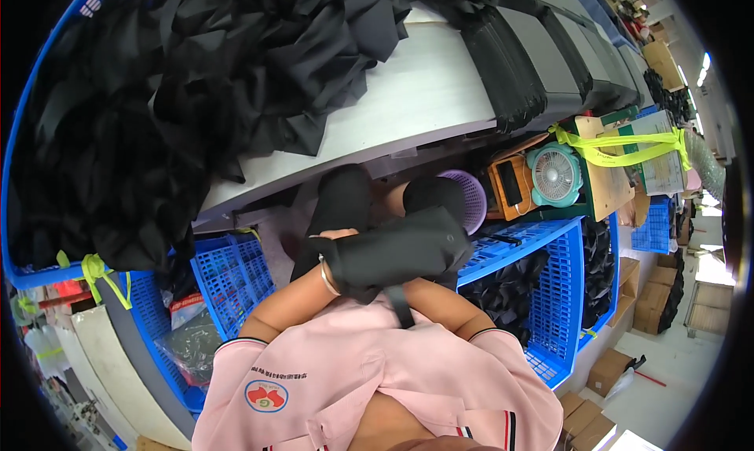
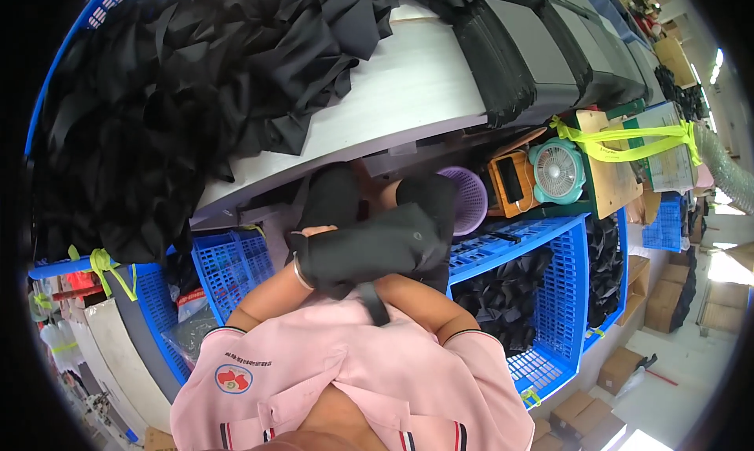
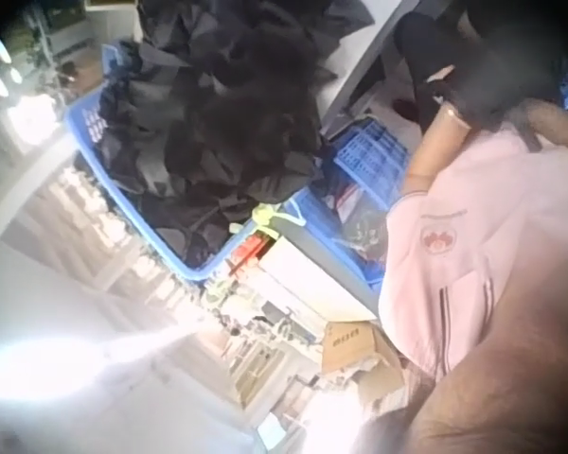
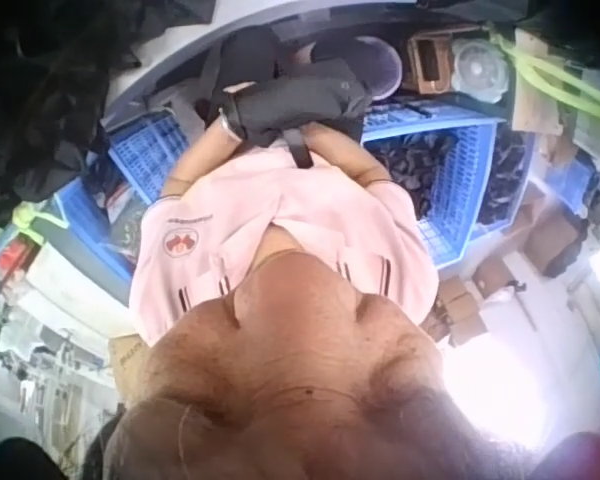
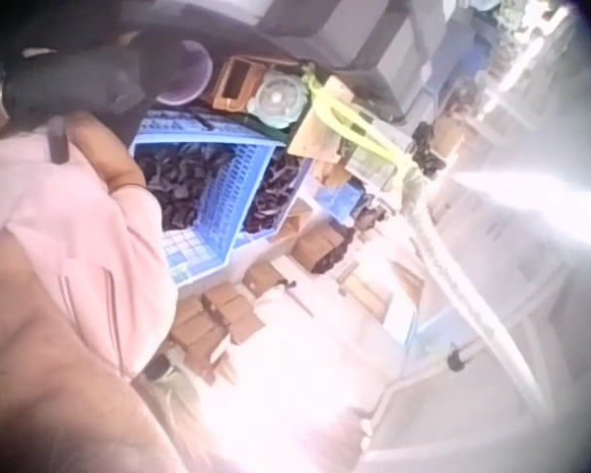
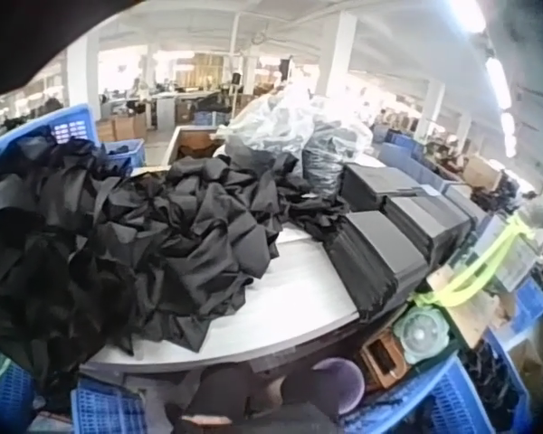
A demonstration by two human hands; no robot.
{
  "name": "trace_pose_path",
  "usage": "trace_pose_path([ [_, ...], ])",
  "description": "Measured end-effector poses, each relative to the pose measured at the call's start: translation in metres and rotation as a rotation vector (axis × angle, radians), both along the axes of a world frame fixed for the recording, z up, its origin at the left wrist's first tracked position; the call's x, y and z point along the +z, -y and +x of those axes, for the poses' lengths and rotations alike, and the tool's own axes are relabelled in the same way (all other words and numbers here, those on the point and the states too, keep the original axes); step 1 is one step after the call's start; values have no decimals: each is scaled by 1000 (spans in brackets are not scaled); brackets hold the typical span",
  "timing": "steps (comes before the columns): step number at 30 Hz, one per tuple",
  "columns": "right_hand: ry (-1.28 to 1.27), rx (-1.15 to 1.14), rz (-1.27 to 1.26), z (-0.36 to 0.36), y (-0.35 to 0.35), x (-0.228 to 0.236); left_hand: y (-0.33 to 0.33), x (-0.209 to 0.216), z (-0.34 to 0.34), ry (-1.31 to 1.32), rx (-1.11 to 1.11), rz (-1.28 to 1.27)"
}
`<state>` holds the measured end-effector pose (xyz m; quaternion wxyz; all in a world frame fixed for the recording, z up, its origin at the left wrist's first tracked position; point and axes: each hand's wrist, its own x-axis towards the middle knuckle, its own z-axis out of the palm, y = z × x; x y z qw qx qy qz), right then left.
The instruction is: Folding and organizing black fabric components into stacks at a manufacturing workstation.
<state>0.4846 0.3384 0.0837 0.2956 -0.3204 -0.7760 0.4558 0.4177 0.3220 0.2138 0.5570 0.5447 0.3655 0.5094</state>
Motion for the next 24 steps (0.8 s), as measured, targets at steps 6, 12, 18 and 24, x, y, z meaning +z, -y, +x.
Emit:
trace_pose_path([
  [6, -36, -12, 631, 20, 21, -48, -24, 21, -21, -236, 410, 123],
  [12, -136, -301, -428, 49, -26, 39, -8, -50, -73, -150, 680, -170],
  [18, -45, -161, 72, 23, -8, 76, 0, -63, -52, -408, 758, 30],
  [24, 51, -182, -7, 28, -23, 75, -1, -44, -37, -440, 710, -16],
])
